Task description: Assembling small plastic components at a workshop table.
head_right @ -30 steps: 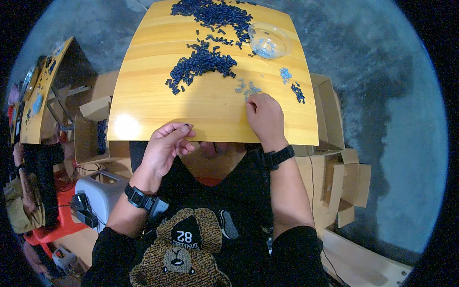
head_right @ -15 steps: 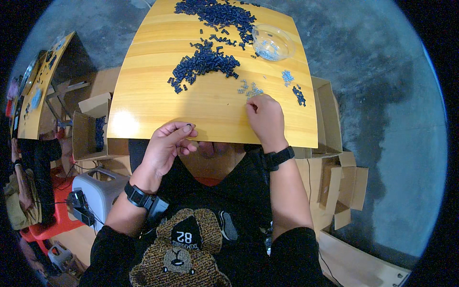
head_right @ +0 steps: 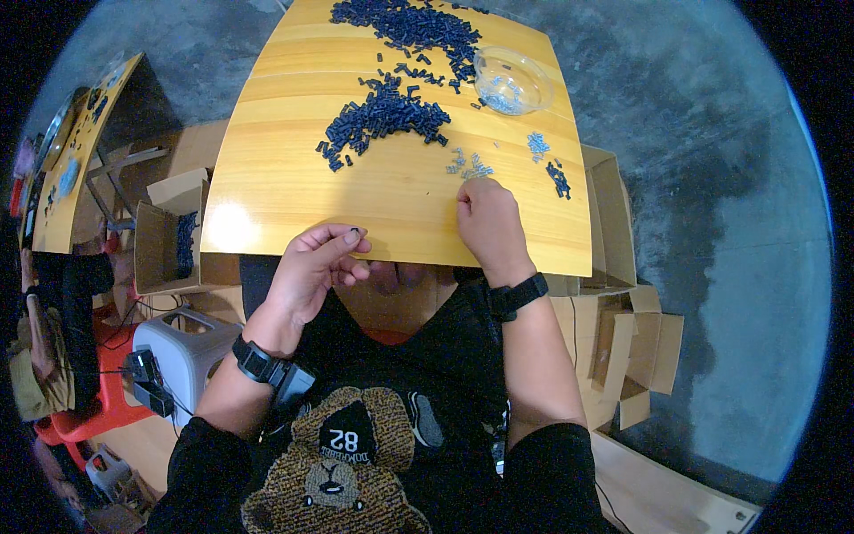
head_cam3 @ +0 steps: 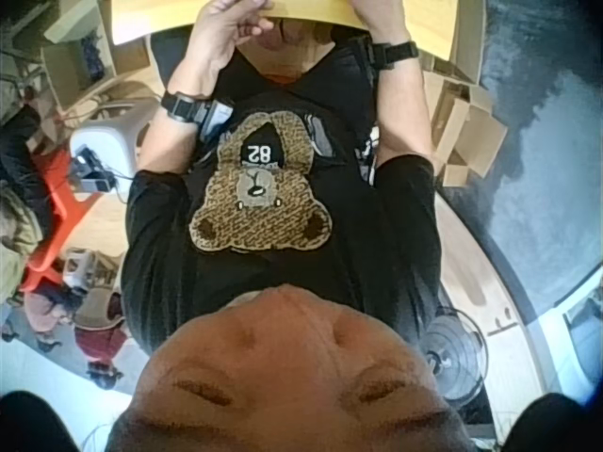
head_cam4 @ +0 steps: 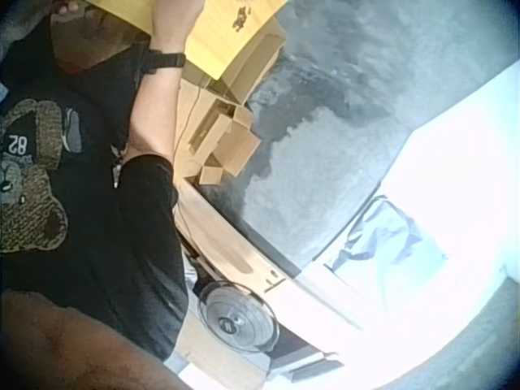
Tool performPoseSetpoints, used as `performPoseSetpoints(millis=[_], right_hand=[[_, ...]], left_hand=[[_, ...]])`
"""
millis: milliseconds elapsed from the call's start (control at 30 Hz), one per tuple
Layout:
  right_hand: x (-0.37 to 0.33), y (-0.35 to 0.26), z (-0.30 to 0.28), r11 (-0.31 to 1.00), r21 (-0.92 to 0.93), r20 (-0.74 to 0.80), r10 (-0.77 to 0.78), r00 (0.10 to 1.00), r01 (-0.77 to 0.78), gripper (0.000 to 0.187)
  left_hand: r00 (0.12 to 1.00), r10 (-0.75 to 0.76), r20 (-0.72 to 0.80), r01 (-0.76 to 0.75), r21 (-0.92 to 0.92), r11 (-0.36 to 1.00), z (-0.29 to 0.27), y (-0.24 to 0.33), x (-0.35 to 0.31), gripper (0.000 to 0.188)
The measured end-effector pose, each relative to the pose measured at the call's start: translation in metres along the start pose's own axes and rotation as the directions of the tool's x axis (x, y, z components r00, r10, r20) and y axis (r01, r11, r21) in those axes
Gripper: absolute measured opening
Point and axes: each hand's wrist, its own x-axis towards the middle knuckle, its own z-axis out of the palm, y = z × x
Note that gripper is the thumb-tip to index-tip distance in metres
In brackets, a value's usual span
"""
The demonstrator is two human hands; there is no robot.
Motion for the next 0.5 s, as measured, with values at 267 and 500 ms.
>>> performPoseSetpoints(millis=[267, 500], right_hand=[[-0.0025, 0.0008, 0.0005, 0.994, -0.058, -0.054, -0.096, 0.994, 0.093, 0.009], [-0.0016, -0.0046, 0.0062, 0.963, -0.237, -0.014, -0.134, 0.991, 0.127, 0.008]], left_hand=[[1.000, 0.017, -0.002, -0.017, -0.007, 1.000, 0.0025, 0.0000, -0.0011, 0.014], [1.000, 0.023, -0.004, -0.023, 0.030, 0.999, 0.0019, -0.0014, -0.0023, 0.014]])
